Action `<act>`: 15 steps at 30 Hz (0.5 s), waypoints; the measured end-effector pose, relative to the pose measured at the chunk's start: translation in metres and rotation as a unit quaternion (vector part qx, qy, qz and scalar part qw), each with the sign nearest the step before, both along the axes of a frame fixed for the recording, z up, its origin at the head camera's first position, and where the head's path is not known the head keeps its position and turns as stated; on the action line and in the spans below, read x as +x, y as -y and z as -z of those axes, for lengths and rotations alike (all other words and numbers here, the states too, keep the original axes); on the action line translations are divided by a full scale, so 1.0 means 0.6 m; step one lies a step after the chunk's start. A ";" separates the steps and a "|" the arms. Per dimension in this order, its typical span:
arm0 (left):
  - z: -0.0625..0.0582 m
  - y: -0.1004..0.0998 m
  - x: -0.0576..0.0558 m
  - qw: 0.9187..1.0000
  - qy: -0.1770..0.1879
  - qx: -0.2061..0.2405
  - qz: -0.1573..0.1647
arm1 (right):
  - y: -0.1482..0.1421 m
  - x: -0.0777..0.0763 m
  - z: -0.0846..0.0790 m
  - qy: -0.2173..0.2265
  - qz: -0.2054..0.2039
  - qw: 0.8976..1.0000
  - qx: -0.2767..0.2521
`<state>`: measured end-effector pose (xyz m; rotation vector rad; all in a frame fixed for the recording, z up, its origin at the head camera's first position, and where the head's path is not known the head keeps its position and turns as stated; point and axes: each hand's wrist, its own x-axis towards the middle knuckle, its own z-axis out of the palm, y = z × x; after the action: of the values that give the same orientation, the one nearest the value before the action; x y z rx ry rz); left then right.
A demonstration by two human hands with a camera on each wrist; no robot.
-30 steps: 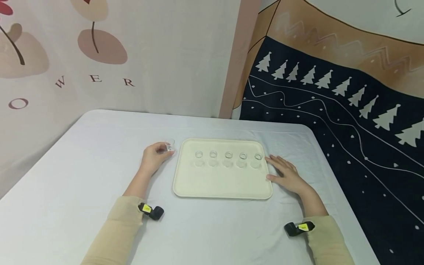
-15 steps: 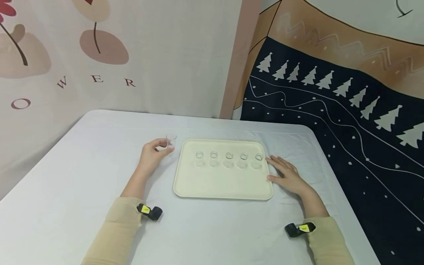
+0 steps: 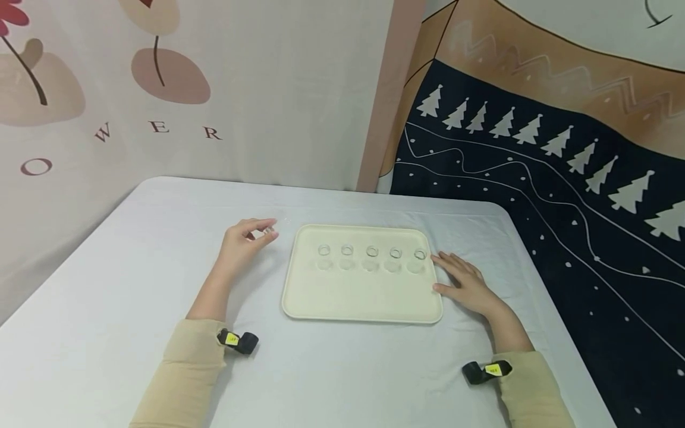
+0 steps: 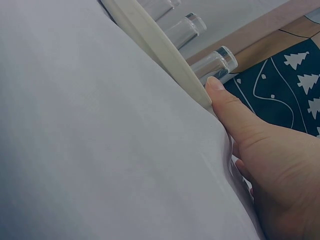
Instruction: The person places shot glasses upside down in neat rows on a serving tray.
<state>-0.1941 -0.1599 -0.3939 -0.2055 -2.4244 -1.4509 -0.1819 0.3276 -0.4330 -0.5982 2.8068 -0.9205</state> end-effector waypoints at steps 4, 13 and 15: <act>-0.007 -0.005 0.002 0.999 -0.010 -0.023 0.026 | -0.001 0.000 0.002 -0.002 0.001 1.000 0.004; -0.017 -0.018 0.007 0.998 -0.023 -0.041 0.030 | 0.001 0.002 -0.002 -0.001 -0.001 1.000 0.002; -0.019 -0.022 0.008 0.998 -0.029 -0.040 0.027 | 0.001 0.002 -0.002 -0.001 0.000 1.000 0.002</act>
<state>-0.1896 -0.1468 -0.3827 -0.3298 -2.4498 -1.3521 -0.1806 0.3272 -0.4315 -0.5994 2.8090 -0.9147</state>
